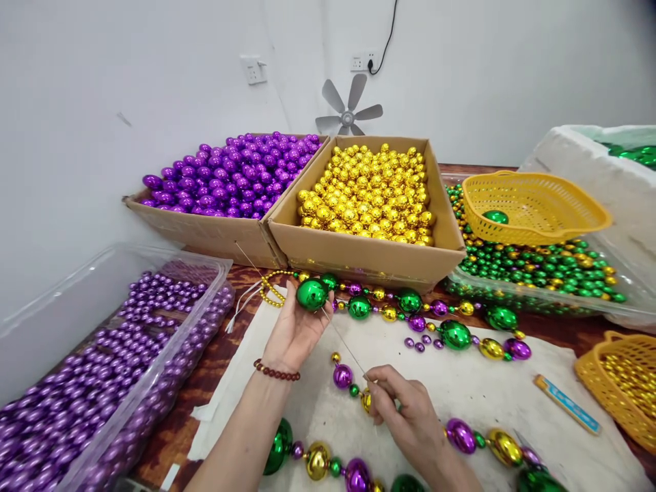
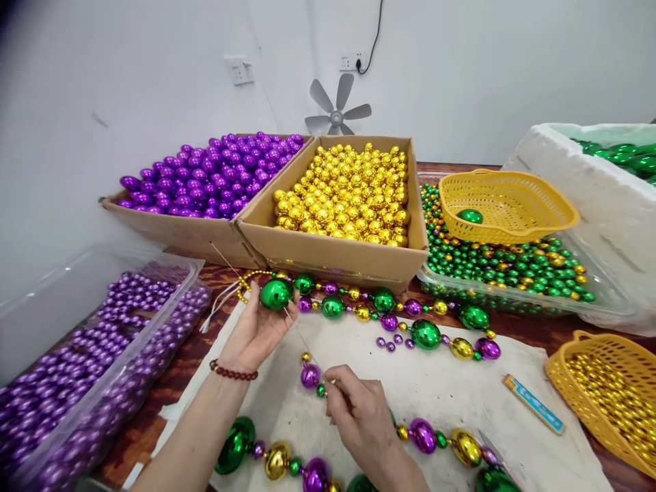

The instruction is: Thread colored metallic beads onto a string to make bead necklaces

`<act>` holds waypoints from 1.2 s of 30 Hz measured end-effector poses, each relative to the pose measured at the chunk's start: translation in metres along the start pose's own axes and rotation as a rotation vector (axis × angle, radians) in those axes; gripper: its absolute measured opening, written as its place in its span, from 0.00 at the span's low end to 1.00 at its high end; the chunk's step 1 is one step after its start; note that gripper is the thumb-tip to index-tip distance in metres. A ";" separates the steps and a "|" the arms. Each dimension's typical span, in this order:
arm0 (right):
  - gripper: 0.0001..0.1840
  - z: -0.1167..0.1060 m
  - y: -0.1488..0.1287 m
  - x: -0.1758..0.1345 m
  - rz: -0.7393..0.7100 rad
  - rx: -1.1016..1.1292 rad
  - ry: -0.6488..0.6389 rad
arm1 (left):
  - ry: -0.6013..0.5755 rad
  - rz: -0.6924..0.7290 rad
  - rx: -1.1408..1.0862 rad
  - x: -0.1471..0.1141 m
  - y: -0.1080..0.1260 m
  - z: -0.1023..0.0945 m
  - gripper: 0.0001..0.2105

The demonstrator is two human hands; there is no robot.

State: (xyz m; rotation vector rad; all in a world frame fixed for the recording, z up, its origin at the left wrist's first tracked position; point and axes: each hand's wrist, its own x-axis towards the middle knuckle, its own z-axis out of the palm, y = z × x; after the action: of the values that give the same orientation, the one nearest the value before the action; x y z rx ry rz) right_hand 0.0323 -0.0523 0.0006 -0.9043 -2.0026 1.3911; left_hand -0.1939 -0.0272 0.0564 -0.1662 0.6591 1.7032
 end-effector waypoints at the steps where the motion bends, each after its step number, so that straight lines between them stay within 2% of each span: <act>1: 0.09 0.000 0.000 0.000 -0.004 -0.001 0.002 | -0.002 0.002 0.004 0.000 0.000 -0.001 0.14; 10: 0.09 0.003 0.002 0.001 0.013 0.009 0.007 | -0.024 0.011 0.056 0.004 -0.002 -0.004 0.15; 19: 0.11 0.008 0.005 0.008 0.044 0.083 -0.021 | -0.186 0.218 0.326 -0.022 -0.018 0.002 0.15; 23: 0.12 0.014 0.002 0.014 0.052 0.094 0.016 | -0.189 0.269 0.427 -0.037 -0.032 -0.001 0.15; 27: 0.12 0.015 -0.006 0.018 0.074 0.145 0.046 | -0.182 0.228 0.460 -0.049 -0.050 -0.008 0.17; 32: 0.10 0.006 -0.009 0.015 0.038 0.235 -0.045 | -0.157 0.202 0.445 -0.055 -0.061 -0.014 0.18; 36: 0.08 0.001 -0.004 0.011 0.165 0.341 -0.014 | -0.128 0.228 0.538 -0.053 -0.065 -0.018 0.17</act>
State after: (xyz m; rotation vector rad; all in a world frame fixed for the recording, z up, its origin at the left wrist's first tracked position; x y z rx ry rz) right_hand 0.0236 -0.0456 0.0041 -0.9180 -1.6586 1.7663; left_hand -0.1236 -0.0756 0.0440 0.4077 1.0422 1.6713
